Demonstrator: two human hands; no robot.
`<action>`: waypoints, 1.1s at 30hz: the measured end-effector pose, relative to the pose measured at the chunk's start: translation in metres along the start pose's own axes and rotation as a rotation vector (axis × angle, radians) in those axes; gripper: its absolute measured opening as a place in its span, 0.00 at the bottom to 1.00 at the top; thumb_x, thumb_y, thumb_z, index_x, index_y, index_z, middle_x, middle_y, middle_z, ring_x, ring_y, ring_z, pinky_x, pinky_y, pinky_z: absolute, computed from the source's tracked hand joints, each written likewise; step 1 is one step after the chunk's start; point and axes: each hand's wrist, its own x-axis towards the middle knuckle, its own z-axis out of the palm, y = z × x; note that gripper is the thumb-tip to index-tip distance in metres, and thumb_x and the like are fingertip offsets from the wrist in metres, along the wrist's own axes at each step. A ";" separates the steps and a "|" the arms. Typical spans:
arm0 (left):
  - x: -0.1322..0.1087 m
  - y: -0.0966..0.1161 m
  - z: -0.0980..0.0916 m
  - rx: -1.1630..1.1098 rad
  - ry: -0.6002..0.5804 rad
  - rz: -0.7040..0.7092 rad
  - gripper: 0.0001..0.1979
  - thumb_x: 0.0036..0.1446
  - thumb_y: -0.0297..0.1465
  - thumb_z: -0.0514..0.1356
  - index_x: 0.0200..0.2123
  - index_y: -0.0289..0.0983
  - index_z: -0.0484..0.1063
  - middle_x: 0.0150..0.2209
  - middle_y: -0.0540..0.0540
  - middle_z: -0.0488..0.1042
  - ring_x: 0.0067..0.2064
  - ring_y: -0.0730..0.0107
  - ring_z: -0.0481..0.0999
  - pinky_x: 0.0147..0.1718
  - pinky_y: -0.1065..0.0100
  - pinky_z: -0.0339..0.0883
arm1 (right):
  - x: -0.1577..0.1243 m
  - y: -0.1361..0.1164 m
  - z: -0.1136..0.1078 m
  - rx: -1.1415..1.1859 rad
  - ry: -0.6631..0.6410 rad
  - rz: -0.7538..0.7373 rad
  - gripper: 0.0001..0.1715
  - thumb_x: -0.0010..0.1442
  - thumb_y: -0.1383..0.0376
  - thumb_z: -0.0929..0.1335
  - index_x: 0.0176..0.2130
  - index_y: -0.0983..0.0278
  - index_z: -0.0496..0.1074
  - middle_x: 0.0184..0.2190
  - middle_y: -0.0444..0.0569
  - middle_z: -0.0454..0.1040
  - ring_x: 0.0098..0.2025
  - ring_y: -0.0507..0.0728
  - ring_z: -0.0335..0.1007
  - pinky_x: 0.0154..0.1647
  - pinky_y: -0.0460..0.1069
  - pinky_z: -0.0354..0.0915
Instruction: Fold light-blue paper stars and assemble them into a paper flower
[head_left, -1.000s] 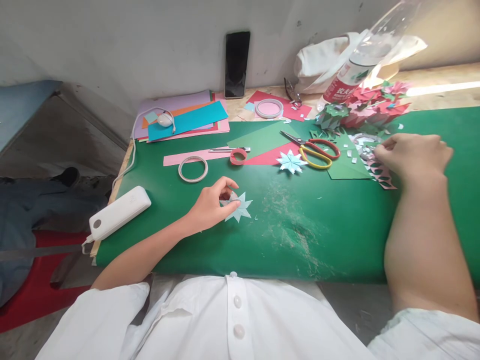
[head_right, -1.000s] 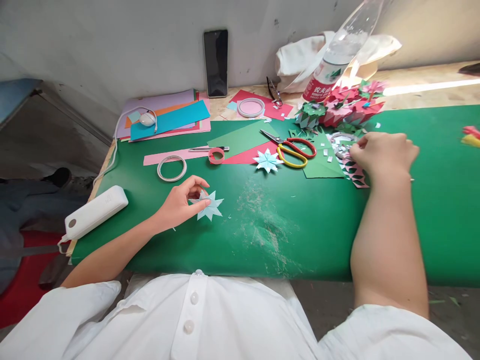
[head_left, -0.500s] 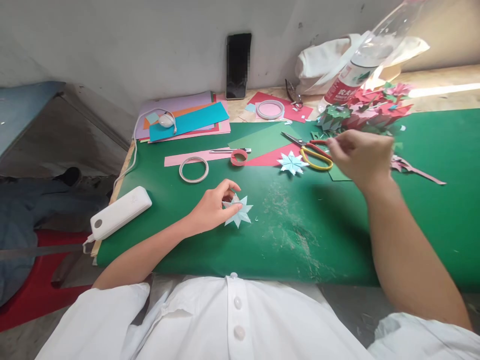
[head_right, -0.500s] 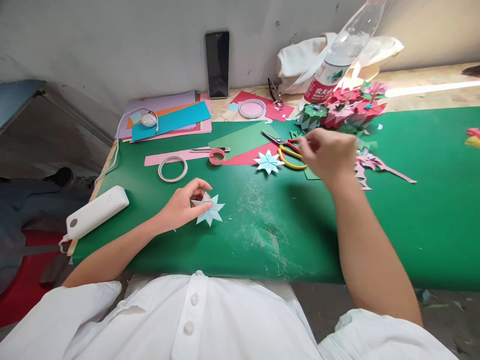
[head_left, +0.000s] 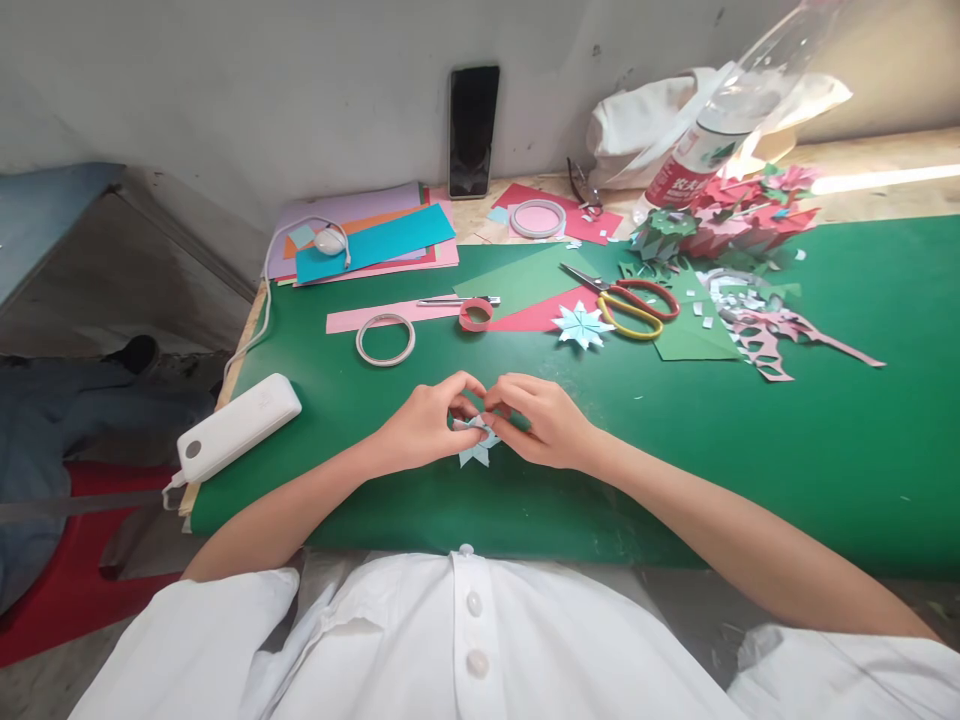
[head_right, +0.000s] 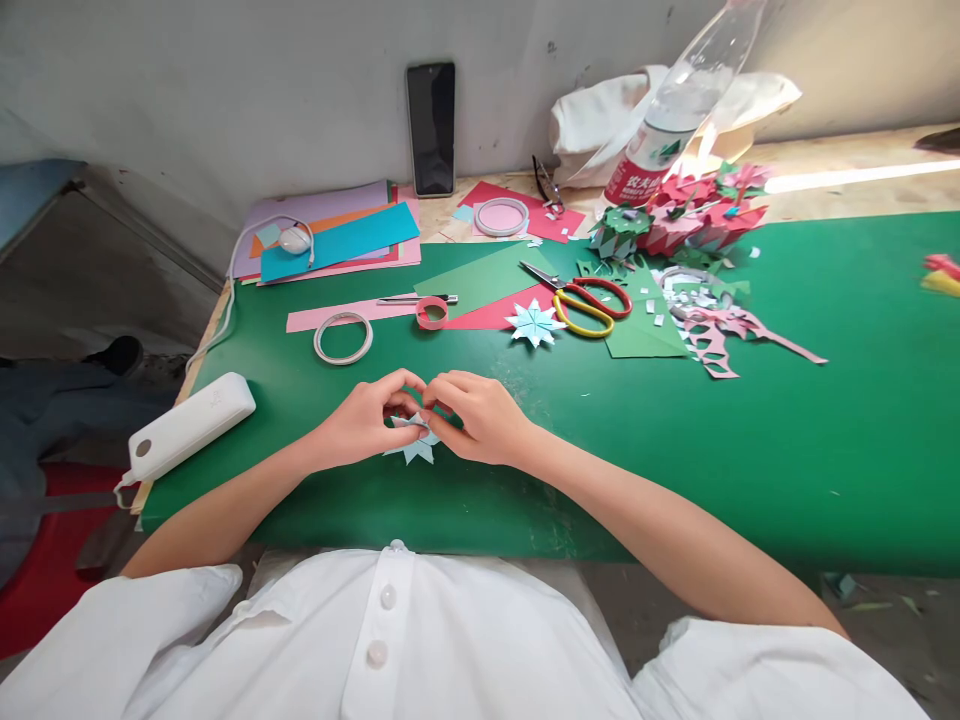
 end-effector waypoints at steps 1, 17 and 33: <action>0.000 0.000 0.000 0.007 -0.002 0.002 0.14 0.53 0.32 0.62 0.43 0.41 0.66 0.32 0.54 0.79 0.32 0.74 0.74 0.35 0.71 0.65 | 0.000 0.001 0.000 0.018 -0.011 0.006 0.05 0.66 0.67 0.64 0.35 0.61 0.64 0.25 0.42 0.66 0.26 0.50 0.60 0.29 0.45 0.57; 0.005 -0.001 0.000 -0.047 0.237 -0.019 0.12 0.51 0.33 0.66 0.40 0.38 0.72 0.36 0.50 0.75 0.41 0.70 0.75 0.37 0.71 0.65 | 0.002 0.001 -0.002 0.068 0.095 0.164 0.06 0.63 0.70 0.63 0.33 0.61 0.62 0.24 0.41 0.65 0.24 0.49 0.58 0.27 0.45 0.56; 0.004 -0.002 0.001 0.013 0.130 -0.036 0.14 0.53 0.32 0.63 0.44 0.40 0.68 0.37 0.50 0.76 0.41 0.69 0.75 0.38 0.69 0.65 | 0.000 0.013 -0.001 -0.235 -0.118 -0.139 0.10 0.69 0.70 0.58 0.34 0.62 0.61 0.28 0.45 0.64 0.30 0.53 0.53 0.29 0.48 0.54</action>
